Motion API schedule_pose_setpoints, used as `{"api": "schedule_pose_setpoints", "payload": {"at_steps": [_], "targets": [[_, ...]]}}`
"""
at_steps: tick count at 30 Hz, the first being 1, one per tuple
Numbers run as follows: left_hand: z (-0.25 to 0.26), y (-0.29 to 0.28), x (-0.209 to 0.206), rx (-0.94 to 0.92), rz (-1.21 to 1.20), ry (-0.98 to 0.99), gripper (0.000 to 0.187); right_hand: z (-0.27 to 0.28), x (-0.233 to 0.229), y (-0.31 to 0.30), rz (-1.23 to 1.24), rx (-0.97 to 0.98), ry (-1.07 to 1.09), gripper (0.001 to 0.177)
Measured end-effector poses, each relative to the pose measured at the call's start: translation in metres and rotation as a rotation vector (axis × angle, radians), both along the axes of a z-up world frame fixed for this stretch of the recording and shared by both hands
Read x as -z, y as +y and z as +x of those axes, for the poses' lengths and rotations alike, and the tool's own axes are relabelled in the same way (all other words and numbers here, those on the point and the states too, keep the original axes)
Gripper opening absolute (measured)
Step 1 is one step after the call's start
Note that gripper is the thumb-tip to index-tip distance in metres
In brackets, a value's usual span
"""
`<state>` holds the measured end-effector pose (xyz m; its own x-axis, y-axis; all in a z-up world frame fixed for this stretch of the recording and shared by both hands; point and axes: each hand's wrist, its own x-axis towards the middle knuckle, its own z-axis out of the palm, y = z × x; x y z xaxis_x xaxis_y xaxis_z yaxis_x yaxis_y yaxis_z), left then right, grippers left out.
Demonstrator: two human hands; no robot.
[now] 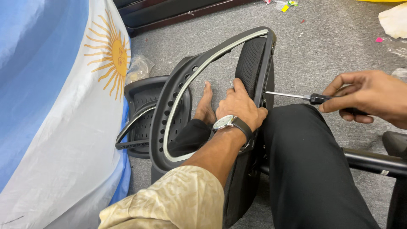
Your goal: The person assembles an office chair by attaching the backrest to the seat base using a screwdriver. They align the backrest, insert screws, and tighten them while seated on the floor.
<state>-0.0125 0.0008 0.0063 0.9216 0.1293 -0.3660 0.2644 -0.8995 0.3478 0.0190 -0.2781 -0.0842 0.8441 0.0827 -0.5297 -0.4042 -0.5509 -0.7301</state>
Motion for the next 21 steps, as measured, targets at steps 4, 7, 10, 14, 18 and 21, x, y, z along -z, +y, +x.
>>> {"api": "schedule_pose_setpoints", "payload": {"at_steps": [4,7,10,14,18,21], "targets": [[-0.001,-0.002,-0.001,-0.001,0.016,-0.003,0.103,-0.027,0.001,0.007,-0.407,-0.207,-0.439,0.034],[-0.004,0.000,-0.001,0.016,0.014,-0.025,0.103,-0.030,0.003,0.012,-0.536,-0.419,-0.938,0.041],[-0.003,-0.001,0.003,0.035,0.021,-0.029,0.102,-0.022,0.008,0.007,-0.501,-0.372,-0.784,0.041],[-0.001,-0.002,0.007,0.051,0.049,-0.018,0.102,0.025,0.005,-0.006,0.031,0.032,0.331,0.041],[0.000,-0.001,0.007,0.058,0.064,-0.013,0.099,0.037,0.002,-0.010,0.208,0.059,0.451,0.046],[-0.001,0.001,0.005,0.056,0.057,-0.024,0.104,0.017,-0.001,0.001,0.081,-0.045,0.198,0.037]]}}
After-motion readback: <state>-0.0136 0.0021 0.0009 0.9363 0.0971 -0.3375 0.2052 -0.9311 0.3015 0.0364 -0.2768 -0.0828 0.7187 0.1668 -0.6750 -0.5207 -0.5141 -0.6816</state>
